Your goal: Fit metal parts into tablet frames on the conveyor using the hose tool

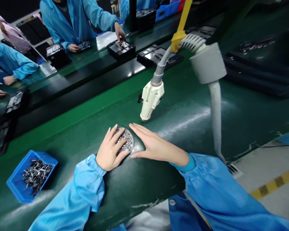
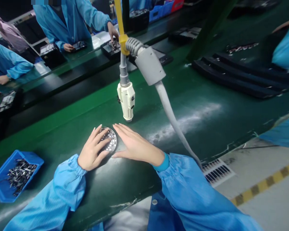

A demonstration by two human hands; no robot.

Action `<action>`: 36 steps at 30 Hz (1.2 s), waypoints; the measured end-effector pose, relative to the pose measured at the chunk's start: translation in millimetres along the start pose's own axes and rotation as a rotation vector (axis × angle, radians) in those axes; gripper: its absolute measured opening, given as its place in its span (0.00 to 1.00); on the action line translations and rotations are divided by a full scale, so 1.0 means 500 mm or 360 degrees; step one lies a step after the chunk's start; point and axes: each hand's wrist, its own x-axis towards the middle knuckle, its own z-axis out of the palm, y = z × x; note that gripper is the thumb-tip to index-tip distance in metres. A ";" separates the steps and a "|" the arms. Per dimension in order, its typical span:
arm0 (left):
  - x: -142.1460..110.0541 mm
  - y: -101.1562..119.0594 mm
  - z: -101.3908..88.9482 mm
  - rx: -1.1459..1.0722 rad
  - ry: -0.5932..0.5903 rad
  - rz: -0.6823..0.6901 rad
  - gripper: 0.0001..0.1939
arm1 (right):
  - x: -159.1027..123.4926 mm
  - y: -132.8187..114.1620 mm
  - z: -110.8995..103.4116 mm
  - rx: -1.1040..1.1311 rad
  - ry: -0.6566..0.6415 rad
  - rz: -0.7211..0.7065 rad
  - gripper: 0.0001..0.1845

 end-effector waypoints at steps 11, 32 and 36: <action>0.026 0.004 0.001 -0.0065 0.0163 -0.0167 0.13 | 0.005 -0.011 -0.003 -0.0069 0.0028 -0.0022 0.60; 0.100 -0.023 -0.026 0.0574 -0.0048 0.0414 0.12 | 0.003 -0.022 -0.012 -0.0088 0.0086 -0.0047 0.56; 0.097 -0.022 -0.016 0.0588 -0.0044 0.0322 0.12 | 0.002 -0.020 -0.010 -0.0117 0.0100 -0.0060 0.56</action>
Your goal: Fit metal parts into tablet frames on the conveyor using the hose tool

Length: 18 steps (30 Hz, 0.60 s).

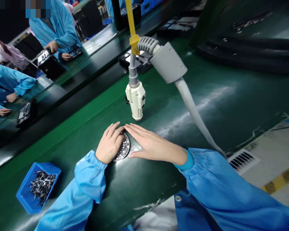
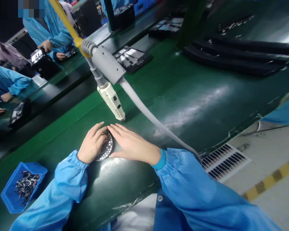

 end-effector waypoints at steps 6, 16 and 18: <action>0.005 0.017 0.010 -0.0118 0.0079 -0.0102 0.10 | -0.002 0.003 0.004 0.0003 0.0024 -0.0023 0.56; -0.026 0.021 -0.037 -0.0341 -0.0198 -0.0116 0.12 | -0.011 0.006 0.001 0.0016 0.0012 0.0014 0.54; -0.039 0.025 -0.046 -0.0336 -0.0273 -0.0149 0.15 | -0.012 0.006 0.000 -0.0011 -0.0004 0.0020 0.53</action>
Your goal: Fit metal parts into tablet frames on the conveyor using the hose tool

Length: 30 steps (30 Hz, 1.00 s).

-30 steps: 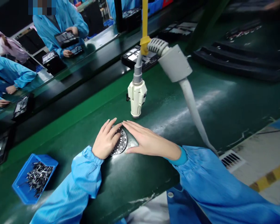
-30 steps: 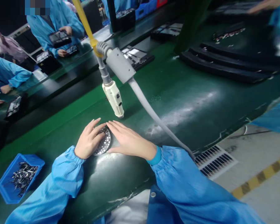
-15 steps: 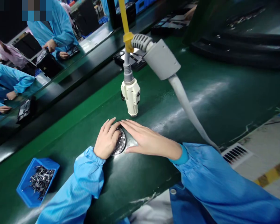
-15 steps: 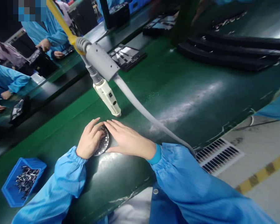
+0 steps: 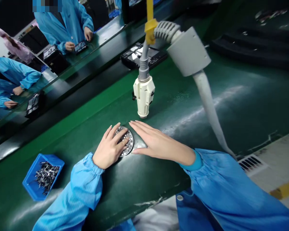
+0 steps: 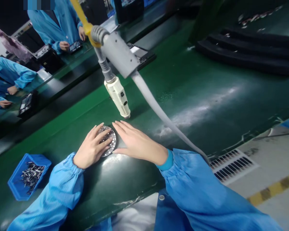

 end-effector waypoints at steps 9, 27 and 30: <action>-0.077 -0.004 -0.019 -0.0037 0.0114 -0.0183 0.20 | -0.007 0.011 0.004 -0.0050 -0.0091 0.0034 0.55; -0.078 -0.035 0.054 -0.0975 0.0142 -0.0651 0.47 | -0.015 0.038 0.019 -0.0095 -0.0115 0.0039 0.58; -0.075 -0.051 0.054 -0.1012 0.0052 -0.0624 0.55 | -0.013 0.036 0.020 -0.0098 -0.0122 0.0047 0.58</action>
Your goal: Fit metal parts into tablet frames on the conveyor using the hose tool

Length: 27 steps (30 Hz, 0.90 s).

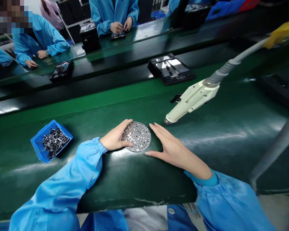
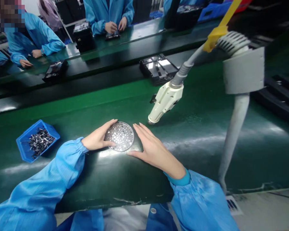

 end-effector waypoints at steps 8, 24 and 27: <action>0.017 -0.023 -0.003 0.0014 0.0002 -0.0064 0.54 | -0.002 0.003 0.000 0.0009 0.0012 -0.0012 0.57; 0.032 -0.007 0.049 -0.0348 0.0543 -0.0188 0.22 | 0.034 -0.117 0.016 -0.0392 -0.0060 -0.0565 0.30; 0.033 -0.003 0.050 -0.0383 0.0556 -0.0229 0.22 | 0.038 -0.120 0.017 -0.0440 -0.0084 -0.0573 0.31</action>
